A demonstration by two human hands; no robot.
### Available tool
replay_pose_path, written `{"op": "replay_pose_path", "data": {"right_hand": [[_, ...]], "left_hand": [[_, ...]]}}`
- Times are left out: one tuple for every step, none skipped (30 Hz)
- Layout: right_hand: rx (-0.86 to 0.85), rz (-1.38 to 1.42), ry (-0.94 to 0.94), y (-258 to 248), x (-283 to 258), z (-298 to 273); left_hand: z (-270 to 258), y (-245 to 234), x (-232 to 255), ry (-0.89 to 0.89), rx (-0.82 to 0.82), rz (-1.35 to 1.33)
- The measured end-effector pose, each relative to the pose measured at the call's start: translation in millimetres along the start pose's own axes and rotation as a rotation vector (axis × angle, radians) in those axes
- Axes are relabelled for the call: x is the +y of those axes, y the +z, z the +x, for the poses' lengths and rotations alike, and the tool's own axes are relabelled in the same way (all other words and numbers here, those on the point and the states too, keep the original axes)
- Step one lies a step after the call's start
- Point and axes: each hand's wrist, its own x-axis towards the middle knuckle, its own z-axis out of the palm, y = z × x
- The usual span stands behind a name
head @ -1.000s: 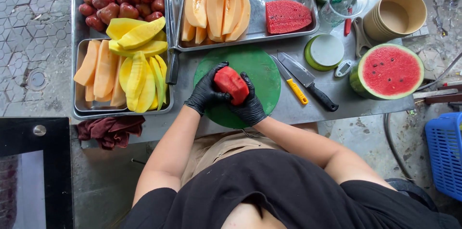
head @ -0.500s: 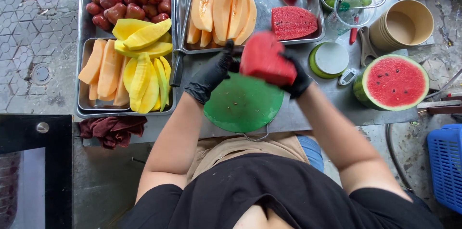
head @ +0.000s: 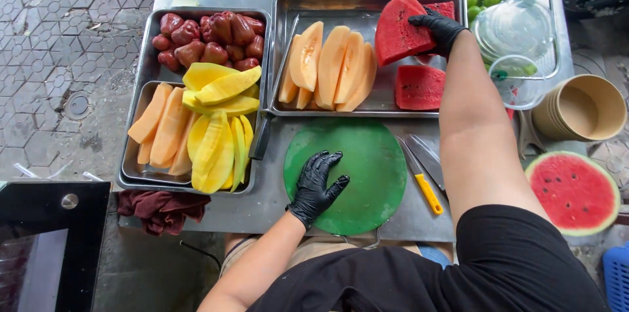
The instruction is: The recorder is seen slicing watermelon and other fruits on a green cutting board for a food stall.
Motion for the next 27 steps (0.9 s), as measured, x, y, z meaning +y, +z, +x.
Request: {"op": "replay_pose_path", "data": {"right_hand": [[-0.002, 0.000, 0.002, 2, -4, 6], [0.017, -0.011, -0.003, 3, -7, 11], [0.039, -0.020, -0.007, 5, -8, 15], [0.041, -0.016, -0.002, 4, -7, 25], [0.072, -0.066, 0.028, 1, -5, 33], [0.103, -0.117, 0.059, -1, -3, 41], [0.107, -0.117, 0.063, -5, 1, 51], [0.142, -0.177, 0.077, -8, 4, 61], [0.176, -0.236, 0.091, -11, 8, 71], [0.179, -0.236, 0.095, -7, 3, 66], [0.288, -0.567, 0.085, -1, -3, 63], [0.395, -0.899, 0.074, 5, -10, 58], [0.398, -0.896, 0.076, 14, -17, 46], [0.408, -1.063, 0.103, 24, -25, 34], [0.418, -1.234, 0.130, 34, -35, 22], [0.421, -1.234, 0.130, 41, -38, 6], [0.378, -1.308, 0.009, 49, -42, -8], [0.332, -1.380, -0.112, 56, -45, -23], [0.333, -1.381, -0.112, 67, -43, -34], [0.299, -1.562, -0.170, 77, -41, -45], [0.263, -1.744, -0.229, 86, -40, -56], [0.269, -1.744, -0.229, 79, -29, -51], [0.273, -1.657, -0.249, 74, -17, -45], [0.275, -1.572, -0.269, 69, -6, -38], [0.274, -1.572, -0.272, 67, 3, -31], [0.337, -1.569, -0.294, 66, 11, -24], [0.396, -1.565, -0.313, 64, 21, -18]], "left_hand": [[1, 0, 0, -0.003, 0.000, 0.001], [2, 0, -1, 0.004, -0.005, 0.020], [1, 0, 0, 0.010, -0.015, 0.039], [2, -1, 1, 0.007, -0.020, 0.038], [3, -2, 2, -0.007, -0.025, 0.036], [4, -3, 4, -0.021, -0.030, 0.035], [4, -2, 3, -0.022, -0.033, 0.030], [4, -1, 2, -0.024, -0.035, 0.036], [4, 0, 1, -0.027, -0.036, 0.043], [4, 0, 2, -0.028, -0.039, 0.039], [4, -1, 2, -0.027, -0.044, 0.044], [4, -2, 3, -0.027, -0.050, 0.048], [4, -1, 1, -0.025, -0.053, 0.047], [3, 0, 0, -0.021, -0.049, 0.049], [2, 1, -1, -0.016, -0.041, 0.050], [3, 0, 0, -0.013, -0.042, 0.048], [3, 0, 1, -0.012, -0.043, 0.050], [3, -1, 1, -0.011, -0.044, 0.052], [3, -1, 2, -0.010, -0.043, 0.051], [2, -1, 3, -0.008, -0.042, 0.062], [3, 0, 2, -0.002, -0.041, 0.074], [3, 0, 2, 0.003, -0.041, 0.073], [3, 1, 2, -0.001, -0.042, 0.081], [3, 1, 2, -0.005, -0.043, 0.088], [2, 1, 1, -0.006, -0.041, 0.090], [2, 2, -1, -0.001, -0.037, 0.085], [0, 3, -1, 0.000, -0.035, 0.079]]}}
